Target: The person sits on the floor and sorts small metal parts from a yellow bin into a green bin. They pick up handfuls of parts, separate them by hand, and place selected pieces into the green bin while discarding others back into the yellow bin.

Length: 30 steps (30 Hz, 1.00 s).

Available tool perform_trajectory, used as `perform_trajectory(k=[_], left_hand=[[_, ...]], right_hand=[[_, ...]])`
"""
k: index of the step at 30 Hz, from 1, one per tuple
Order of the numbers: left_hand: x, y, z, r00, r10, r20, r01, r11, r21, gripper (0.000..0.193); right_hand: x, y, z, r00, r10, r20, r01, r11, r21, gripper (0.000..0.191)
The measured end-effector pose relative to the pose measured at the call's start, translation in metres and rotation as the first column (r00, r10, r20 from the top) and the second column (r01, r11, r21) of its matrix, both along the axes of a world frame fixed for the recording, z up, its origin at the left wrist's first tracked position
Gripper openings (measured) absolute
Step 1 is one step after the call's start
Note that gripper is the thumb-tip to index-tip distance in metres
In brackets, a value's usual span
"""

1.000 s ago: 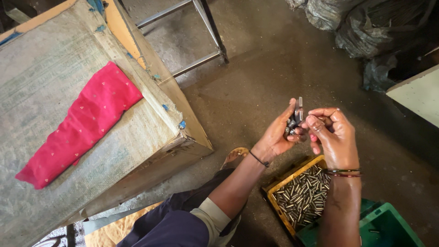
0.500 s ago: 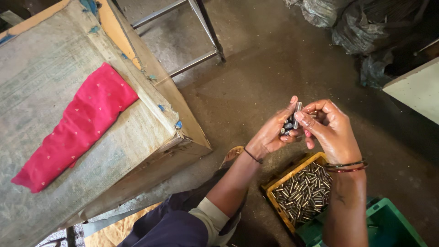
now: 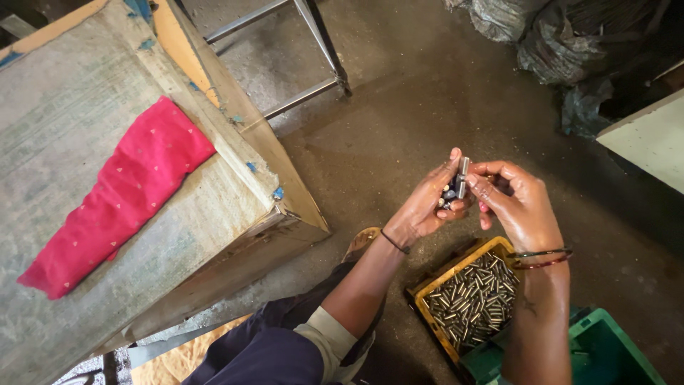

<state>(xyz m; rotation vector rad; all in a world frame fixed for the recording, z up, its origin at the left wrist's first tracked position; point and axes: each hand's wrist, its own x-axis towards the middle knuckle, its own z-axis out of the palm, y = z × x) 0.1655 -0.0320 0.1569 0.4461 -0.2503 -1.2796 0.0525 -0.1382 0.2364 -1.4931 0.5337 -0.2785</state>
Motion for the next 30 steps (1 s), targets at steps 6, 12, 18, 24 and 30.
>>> perform_trajectory(k=[6,12,18,24,30], left_hand=[[0.002,0.000,0.001,0.999,0.023,0.028,-0.025,0.997,0.068,0.053],[-0.001,-0.015,-0.015,0.991,0.111,-0.073,-0.102,0.988,0.120,0.043],[0.001,-0.022,-0.041,0.950,0.255,-0.178,-0.228,0.961,0.155,0.040],[0.000,-0.030,-0.062,0.912,0.361,-0.194,-0.312,0.919,0.242,0.038],[0.001,-0.032,-0.059,0.886,0.366,-0.284,-0.304,0.922,0.239,0.037]], right_hand=[[0.004,0.000,-0.005,1.000,-0.013,-0.021,0.012,0.998,-0.057,0.023],[-0.009,0.004,0.009,0.990,-0.121,0.072,0.113,0.988,0.108,0.016],[0.000,0.015,0.001,0.986,-0.137,0.093,0.107,0.954,0.280,0.008],[0.020,0.039,-0.016,0.904,-0.116,-0.411,-0.142,0.826,-0.545,0.044],[0.020,0.038,-0.027,0.997,-0.058,-0.047,0.000,0.623,-0.783,0.033]])
